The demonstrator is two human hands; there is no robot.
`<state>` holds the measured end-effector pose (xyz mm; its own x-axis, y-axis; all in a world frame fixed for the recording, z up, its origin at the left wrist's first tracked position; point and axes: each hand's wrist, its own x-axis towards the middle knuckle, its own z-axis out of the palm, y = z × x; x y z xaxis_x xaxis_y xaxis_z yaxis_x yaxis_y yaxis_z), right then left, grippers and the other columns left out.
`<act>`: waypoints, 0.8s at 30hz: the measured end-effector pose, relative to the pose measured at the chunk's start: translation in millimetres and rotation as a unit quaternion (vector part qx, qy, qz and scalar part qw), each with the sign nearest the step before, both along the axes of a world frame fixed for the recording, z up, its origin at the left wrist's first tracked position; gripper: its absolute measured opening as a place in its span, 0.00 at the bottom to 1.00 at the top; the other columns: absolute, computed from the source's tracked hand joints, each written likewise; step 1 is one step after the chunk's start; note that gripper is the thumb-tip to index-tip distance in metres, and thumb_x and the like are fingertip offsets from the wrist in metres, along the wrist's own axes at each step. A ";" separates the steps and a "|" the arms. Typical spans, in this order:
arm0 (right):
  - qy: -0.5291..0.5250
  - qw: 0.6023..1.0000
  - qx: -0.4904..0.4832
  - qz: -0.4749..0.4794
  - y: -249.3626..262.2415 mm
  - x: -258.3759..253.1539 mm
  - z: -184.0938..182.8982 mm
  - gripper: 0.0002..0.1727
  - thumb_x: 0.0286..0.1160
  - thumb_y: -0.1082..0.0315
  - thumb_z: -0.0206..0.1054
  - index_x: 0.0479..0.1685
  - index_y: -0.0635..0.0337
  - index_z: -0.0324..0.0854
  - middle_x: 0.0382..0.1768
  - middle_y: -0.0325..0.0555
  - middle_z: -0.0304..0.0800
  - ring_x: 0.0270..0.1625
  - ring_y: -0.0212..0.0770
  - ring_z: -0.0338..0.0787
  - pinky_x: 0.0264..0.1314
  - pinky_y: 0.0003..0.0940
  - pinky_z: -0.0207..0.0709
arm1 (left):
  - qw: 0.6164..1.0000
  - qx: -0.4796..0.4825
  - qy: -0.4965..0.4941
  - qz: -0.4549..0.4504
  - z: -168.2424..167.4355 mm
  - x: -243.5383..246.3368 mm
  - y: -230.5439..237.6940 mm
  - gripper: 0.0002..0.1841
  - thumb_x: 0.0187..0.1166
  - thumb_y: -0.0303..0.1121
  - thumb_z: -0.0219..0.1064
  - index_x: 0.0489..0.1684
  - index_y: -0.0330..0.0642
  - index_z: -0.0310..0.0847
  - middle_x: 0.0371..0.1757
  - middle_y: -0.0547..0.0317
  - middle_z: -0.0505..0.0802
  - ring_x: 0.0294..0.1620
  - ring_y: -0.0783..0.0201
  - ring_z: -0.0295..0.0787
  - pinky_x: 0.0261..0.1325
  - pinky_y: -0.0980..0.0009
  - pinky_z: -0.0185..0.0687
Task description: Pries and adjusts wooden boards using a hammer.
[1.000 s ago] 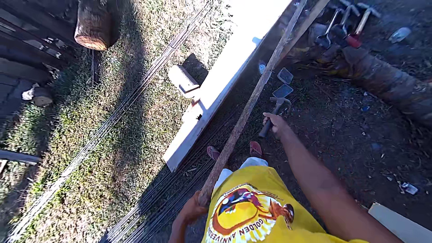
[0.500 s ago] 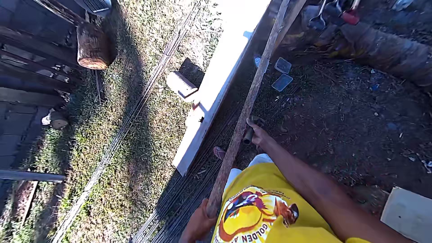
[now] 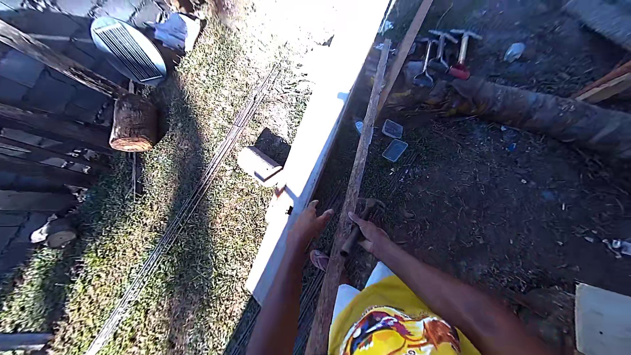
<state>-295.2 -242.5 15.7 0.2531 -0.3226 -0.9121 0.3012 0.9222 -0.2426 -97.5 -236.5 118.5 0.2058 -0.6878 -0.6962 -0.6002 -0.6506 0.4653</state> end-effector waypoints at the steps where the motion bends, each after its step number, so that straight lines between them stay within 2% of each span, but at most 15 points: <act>1: 0.004 1.000 0.002 0.004 3.4 0.3 5.2 0.38 0.74 0.52 0.77 0.77 0.65 0.68 0.57 0.60 0.87 0.55 0.51 0.90 0.56 0.47 0.88 | 1.000 0.009 0.009 -0.010 -9.2 -8.0 -25.0 0.46 0.79 0.64 0.64 0.91 0.43 0.58 0.77 0.35 0.81 0.77 0.40 0.79 0.79 0.40 0.72; 4: 0.013 1.000 0.006 0.014 17.4 4.0 12.0 0.38 0.74 0.52 0.78 0.76 0.66 0.67 0.56 0.60 0.86 0.54 0.49 0.89 0.56 0.46 0.87 | 0.998 0.047 0.004 -0.035 -42.4 -32.8 -76.5 0.53 0.74 0.67 0.68 0.93 0.41 0.52 0.77 0.33 0.81 0.78 0.39 0.78 0.80 0.39 0.71; 6: 0.010 1.000 0.012 0.016 26.3 7.7 15.1 0.38 0.74 0.52 0.78 0.76 0.66 0.68 0.58 0.60 0.86 0.56 0.50 0.89 0.58 0.47 0.86 | 0.996 0.074 -0.008 -0.044 -61.0 -49.9 -92.5 0.58 0.69 0.67 0.72 0.95 0.41 0.47 0.78 0.32 0.80 0.79 0.39 0.78 0.80 0.39 0.71; 8: 0.007 1.000 0.023 0.020 33.1 11.1 23.9 0.39 0.74 0.52 0.78 0.77 0.65 0.68 0.61 0.60 0.86 0.60 0.51 0.89 0.62 0.48 0.86 | 0.995 0.096 -0.025 -0.031 -78.8 -65.7 -94.2 0.58 0.66 0.63 0.76 0.95 0.43 0.46 0.75 0.34 0.82 0.76 0.40 0.81 0.76 0.39 0.75; 10: 0.015 0.999 0.040 0.025 36.0 14.3 32.2 0.39 0.73 0.52 0.79 0.78 0.64 0.68 0.61 0.59 0.86 0.60 0.50 0.89 0.62 0.47 0.85 | 0.994 0.098 -0.048 0.004 -93.7 -76.4 -85.7 0.50 0.63 0.54 0.79 0.88 0.46 0.58 0.69 0.37 0.87 0.70 0.40 0.85 0.69 0.37 0.79; 12: 0.009 0.998 0.054 0.027 38.6 11.2 26.7 0.39 0.71 0.54 0.80 0.76 0.65 0.68 0.58 0.59 0.86 0.56 0.49 0.89 0.59 0.46 0.85 | 0.995 0.094 -0.022 0.016 -103.4 -75.9 -76.7 0.41 0.65 0.49 0.78 0.79 0.42 0.67 0.65 0.38 0.88 0.67 0.41 0.87 0.67 0.39 0.81; 14: -0.015 0.997 0.064 0.025 38.1 0.7 11.5 0.37 0.71 0.56 0.80 0.74 0.66 0.69 0.55 0.59 0.88 0.53 0.49 0.92 0.56 0.45 0.88 | 0.996 0.062 0.064 0.032 -119.4 -62.7 -63.1 0.37 0.66 0.44 0.78 0.75 0.39 0.69 0.62 0.40 0.89 0.63 0.46 0.88 0.66 0.44 0.82; 16: -0.043 0.995 0.090 0.015 30.0 -23.1 -0.7 0.31 0.77 0.59 0.75 0.73 0.67 0.70 0.54 0.59 0.91 0.52 0.50 0.95 0.54 0.43 0.90 | 0.981 0.022 0.173 0.085 -129.9 -47.7 -43.3 0.36 0.65 0.38 0.78 0.75 0.37 0.69 0.58 0.43 0.90 0.56 0.54 0.91 0.60 0.53 0.88; 18: -0.056 0.992 0.115 0.019 22.0 -61.3 -13.1 0.25 0.83 0.64 0.69 0.73 0.66 0.70 0.54 0.60 0.93 0.53 0.51 0.96 0.55 0.43 0.90 | 0.960 0.019 0.243 0.138 -125.9 -32.2 -13.5 0.37 0.68 0.36 0.78 0.78 0.36 0.66 0.58 0.43 0.91 0.53 0.55 0.93 0.57 0.57 0.91; 20: -0.037 0.992 0.114 0.030 11.6 -103.9 -21.8 0.21 0.84 0.68 0.66 0.71 0.65 0.71 0.51 0.59 0.94 0.51 0.50 0.97 0.53 0.42 0.91 | 0.951 0.016 0.262 0.163 -114.5 -15.7 20.4 0.36 0.68 0.35 0.77 0.79 0.36 0.67 0.58 0.43 0.92 0.53 0.55 0.93 0.58 0.57 0.91; 22: 0.003 0.994 0.104 0.033 2.4 -145.9 -25.8 0.16 0.84 0.70 0.64 0.66 0.65 0.73 0.46 0.56 0.94 0.44 0.45 0.96 0.46 0.37 0.90 | 0.951 0.017 0.259 0.168 -97.6 -2.7 64.6 0.36 0.68 0.36 0.77 0.78 0.36 0.68 0.58 0.45 0.92 0.53 0.55 0.94 0.58 0.56 0.92; 24: 0.040 0.996 0.083 0.007 -8.4 -184.4 -31.0 0.08 0.83 0.72 0.62 0.53 0.66 0.78 0.36 0.51 0.93 0.26 0.36 0.88 0.28 0.28 0.83 | 0.954 0.029 0.247 0.169 -69.9 4.8 113.7 0.38 0.65 0.39 0.78 0.79 0.38 0.68 0.58 0.47 0.93 0.54 0.56 0.94 0.60 0.56 0.92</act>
<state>-479.6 -251.0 -15.3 0.1818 -0.1625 -0.9698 0.2743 0.9555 -0.1087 -92.6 -122.8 48.6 0.0458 -0.5982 -0.8001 -0.0690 -0.8009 0.5948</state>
